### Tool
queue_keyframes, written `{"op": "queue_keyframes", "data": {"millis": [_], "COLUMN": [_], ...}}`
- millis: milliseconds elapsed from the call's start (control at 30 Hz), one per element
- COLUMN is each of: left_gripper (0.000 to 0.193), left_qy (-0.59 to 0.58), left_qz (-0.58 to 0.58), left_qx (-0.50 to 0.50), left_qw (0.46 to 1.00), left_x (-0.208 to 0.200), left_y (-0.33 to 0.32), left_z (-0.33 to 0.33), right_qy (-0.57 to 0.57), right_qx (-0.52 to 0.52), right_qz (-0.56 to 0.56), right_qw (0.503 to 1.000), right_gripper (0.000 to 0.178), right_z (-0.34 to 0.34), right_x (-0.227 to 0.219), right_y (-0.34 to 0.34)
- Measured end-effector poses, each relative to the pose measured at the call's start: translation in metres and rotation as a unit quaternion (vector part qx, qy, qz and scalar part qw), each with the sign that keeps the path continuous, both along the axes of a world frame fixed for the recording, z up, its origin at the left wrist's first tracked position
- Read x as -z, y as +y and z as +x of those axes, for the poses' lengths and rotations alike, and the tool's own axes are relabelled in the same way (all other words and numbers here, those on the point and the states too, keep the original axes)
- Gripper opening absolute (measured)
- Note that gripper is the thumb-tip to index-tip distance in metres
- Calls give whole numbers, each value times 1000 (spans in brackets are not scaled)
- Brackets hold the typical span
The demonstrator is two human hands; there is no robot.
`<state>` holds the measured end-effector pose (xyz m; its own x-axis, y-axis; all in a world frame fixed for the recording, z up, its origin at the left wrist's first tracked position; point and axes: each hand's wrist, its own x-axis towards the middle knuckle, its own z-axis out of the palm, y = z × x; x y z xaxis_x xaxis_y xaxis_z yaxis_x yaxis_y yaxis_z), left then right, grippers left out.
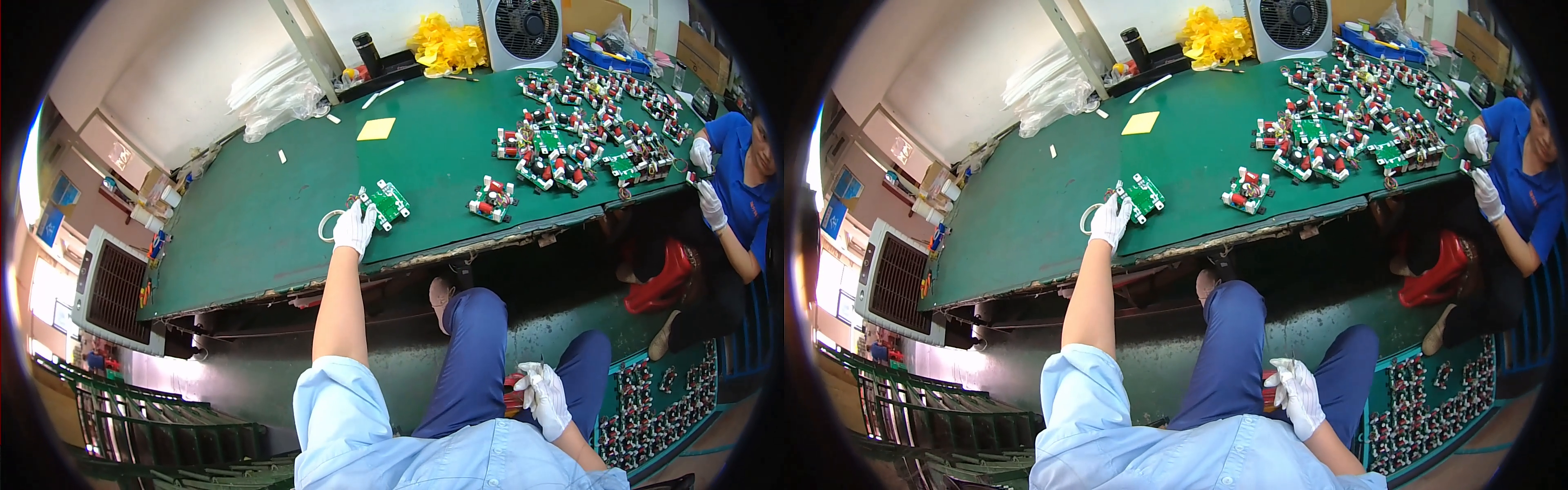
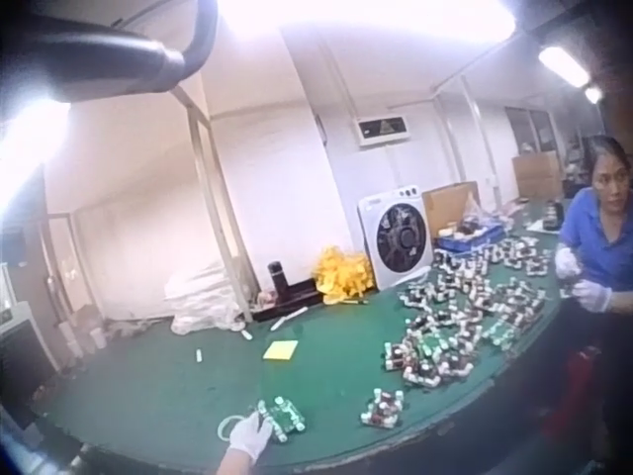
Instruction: The person assembles electronic components onto printed circuit boards at a factory workbench, using pliers to manipulate the components.
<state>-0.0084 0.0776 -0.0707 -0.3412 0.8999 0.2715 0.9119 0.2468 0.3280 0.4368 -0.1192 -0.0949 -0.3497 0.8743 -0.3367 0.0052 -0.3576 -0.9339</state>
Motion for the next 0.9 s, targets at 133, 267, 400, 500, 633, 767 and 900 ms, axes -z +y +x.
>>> {"op": "queue_keyframes", "data": {"millis": [133, 267, 400, 500, 633, 767, 900], "left_gripper": [48, 38, 43, 86, 82, 71, 32], "left_qy": [122, 65, 35, -40, -54, -99, -632], "left_qz": [-46, 125, 228, 71, 42, 68, 233], "left_qx": [-102, -134, 191, 218, 90, 36, 140], "left_qw": [986, 981, 954, 973, 994, 992, 725], "left_x": [-35, -38, -46, -36, -20, -16, -13], "left_y": [-13, -11, 4, 16, 33, 32, 4], "left_z": [24, 42, 121, 179, 221, 226, 235], "right_qy": [-9, -32, -44, -25, -25, -17, 36], "right_qx": [-11, -43, -40, -51, -46, -8, 73], "right_qz": [-7, 31, -3, -26, 2, 5, -19], "right_qw": [1000, 998, 998, 998, 999, 1000, 996], "right_gripper": [35, 36, 36, 36, 34, 34, 33], "right_z": [-3, -6, -8, -13, -10, 6, 19], "right_x": [7, -1, -1, -10, -17, -7, 12], "right_y": [3, 4, 8, 12, 13, 2, -7]}}
